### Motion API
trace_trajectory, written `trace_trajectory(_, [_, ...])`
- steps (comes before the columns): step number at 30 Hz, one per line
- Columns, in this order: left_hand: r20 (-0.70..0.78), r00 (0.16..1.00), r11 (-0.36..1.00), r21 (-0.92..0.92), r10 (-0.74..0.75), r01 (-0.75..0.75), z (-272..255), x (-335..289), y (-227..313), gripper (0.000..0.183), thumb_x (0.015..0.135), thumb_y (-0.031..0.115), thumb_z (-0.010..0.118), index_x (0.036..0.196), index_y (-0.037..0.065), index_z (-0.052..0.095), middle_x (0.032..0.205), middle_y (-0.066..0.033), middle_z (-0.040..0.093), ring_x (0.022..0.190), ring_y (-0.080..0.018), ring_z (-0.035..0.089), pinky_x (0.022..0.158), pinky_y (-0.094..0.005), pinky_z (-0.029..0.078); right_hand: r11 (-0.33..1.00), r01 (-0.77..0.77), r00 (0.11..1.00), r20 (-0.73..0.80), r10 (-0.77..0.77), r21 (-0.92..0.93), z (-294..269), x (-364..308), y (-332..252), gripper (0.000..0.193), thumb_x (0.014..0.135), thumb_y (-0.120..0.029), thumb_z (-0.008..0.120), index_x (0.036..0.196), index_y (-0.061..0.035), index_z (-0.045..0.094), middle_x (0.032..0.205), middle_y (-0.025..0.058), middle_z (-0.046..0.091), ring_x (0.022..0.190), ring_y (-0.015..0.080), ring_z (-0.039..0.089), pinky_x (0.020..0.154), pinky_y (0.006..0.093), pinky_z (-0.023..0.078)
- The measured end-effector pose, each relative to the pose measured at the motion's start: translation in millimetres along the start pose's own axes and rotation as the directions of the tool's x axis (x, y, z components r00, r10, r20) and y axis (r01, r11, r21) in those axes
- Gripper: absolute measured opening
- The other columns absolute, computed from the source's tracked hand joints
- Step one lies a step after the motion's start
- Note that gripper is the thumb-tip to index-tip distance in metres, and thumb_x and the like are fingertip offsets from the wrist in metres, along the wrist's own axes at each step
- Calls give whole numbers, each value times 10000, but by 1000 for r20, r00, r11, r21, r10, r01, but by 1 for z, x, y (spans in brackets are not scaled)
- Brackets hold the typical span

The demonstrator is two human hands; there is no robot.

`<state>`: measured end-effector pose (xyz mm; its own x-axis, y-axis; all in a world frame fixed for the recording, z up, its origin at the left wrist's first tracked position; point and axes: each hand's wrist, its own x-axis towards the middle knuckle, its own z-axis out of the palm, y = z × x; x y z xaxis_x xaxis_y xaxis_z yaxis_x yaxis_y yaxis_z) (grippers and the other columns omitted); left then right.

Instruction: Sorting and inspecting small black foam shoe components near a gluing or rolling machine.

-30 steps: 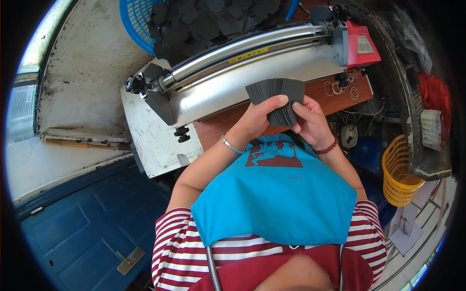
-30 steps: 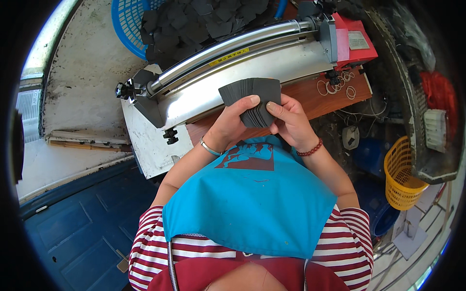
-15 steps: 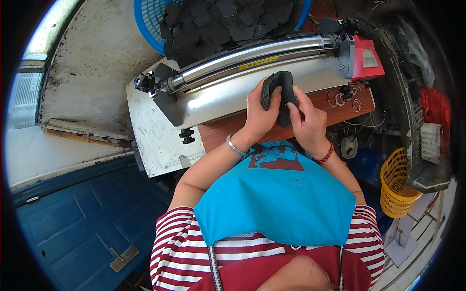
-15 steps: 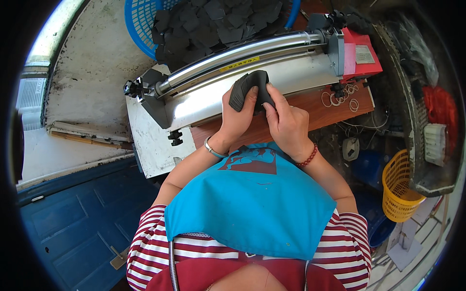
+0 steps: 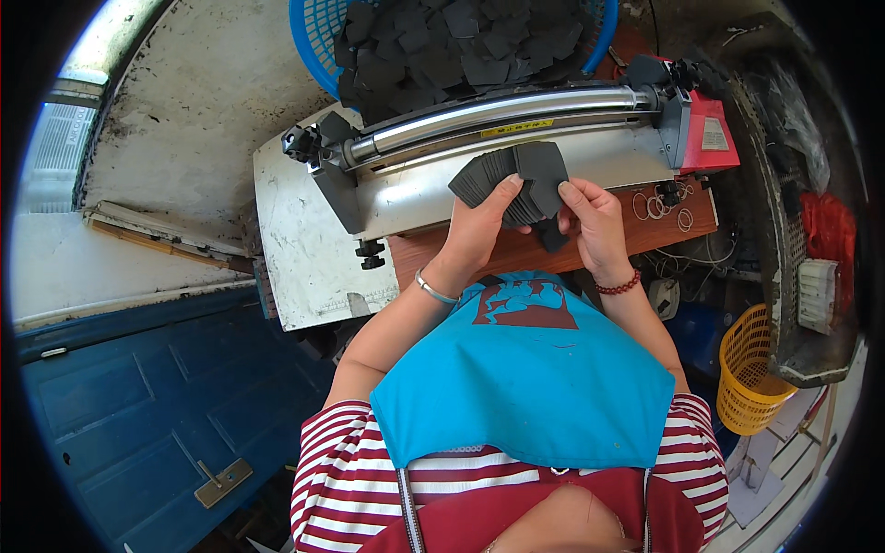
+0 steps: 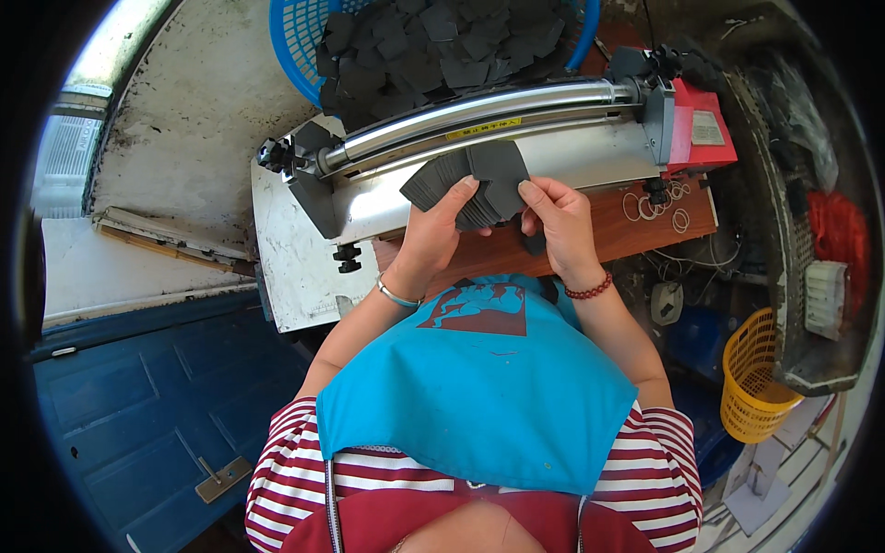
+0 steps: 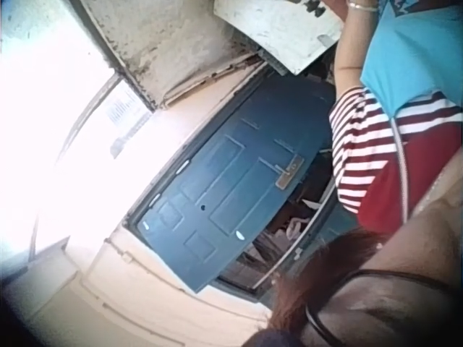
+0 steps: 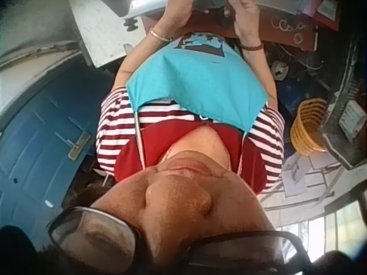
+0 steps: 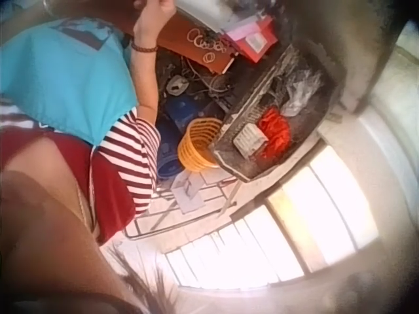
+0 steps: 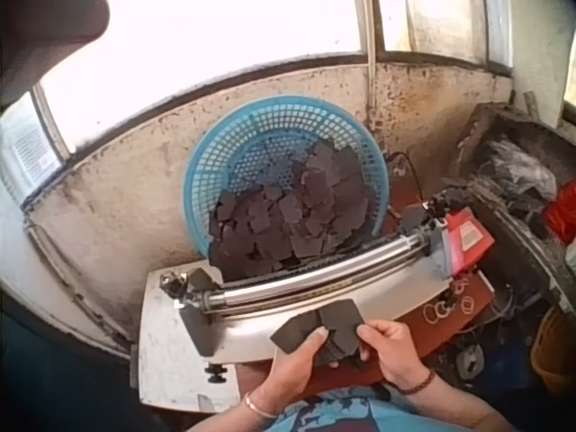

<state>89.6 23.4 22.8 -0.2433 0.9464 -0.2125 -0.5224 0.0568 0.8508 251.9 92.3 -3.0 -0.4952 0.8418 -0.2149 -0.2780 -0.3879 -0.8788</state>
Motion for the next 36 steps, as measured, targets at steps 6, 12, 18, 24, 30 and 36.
trace_trajectory(6, [-48, 994, 990, 107, 102, -97, -6, -3, -3, 166, 944, 191, 583, 996, 38, 621, 842, -27, 651, 697, -92, 614, 513, -229, 517, 965, 150, 986, -38, -162, -217, 7, 3, 7, 183, 907, -122, 652, 1015, 24, 675, 761, 12, 645, 570, 43, 524, 512, 168, 405])
trace_trajectory(12, [-86, 984, 983, 111, 155, -145, -9, -4, -1, 141, 934, 158, 586, 954, 24, 624, 783, -18, 636, 647, -88, 593, 506, -231, 500, 929, 200, 977, -12, -214, -310, 10, 4, 12, 172, 901, -95, 654, 1019, 29, 672, 766, 8, 642, 565, 37, 517, 521, 162, 413])
trace_trajectory(18, [-123, 964, 963, 158, 237, -217, -13, -5, -1, 143, 924, 131, 587, 877, 0, 622, 696, -16, 613, 572, -82, 564, 481, -228, 471, 955, 169, 983, -29, -182, -245, 15, 5, 13, 156, 896, -108, 666, 985, 20, 672, 752, 22, 652, 555, 40, 541, 492, 169, 425])
trace_trajectory(24, [-152, 938, 928, 257, 313, -268, -30, -14, -3, 130, 907, 113, 602, 884, -14, 620, 693, -11, 603, 552, -65, 549, 445, -222, 446, 880, 198, 979, 41, -201, -431, 22, 11, 11, 169, 898, -153, 667, 897, 15, 683, 695, 29, 652, 562, 50, 567, 513, 184, 449])
trace_trajectory(30, [-223, 883, 884, 332, 413, -330, -59, -25, -1, 126, 889, 114, 615, 894, -11, 625, 713, -16, 611, 555, -69, 559, 436, -222, 461, 683, 323, 944, 172, -282, -655, 27, 23, 2, 205, 899, -174, 648, 837, 21, 666, 631, 48, 635, 531, 67, 571, 497, 221, 451])
trace_trajectory(36, [-309, 902, 933, 287, 303, -216, -82, -38, 9, 124, 910, 118, 571, 976, 22, 616, 795, -57, 656, 612, -126, 635, 435, -241, 481, 428, 116, 972, 191, 135, -896, 25, 61, -20, 336, 905, -290, 616, 736, -1, 645, 591, 60, 613, 477, 122, 574, 460, 262, 456])
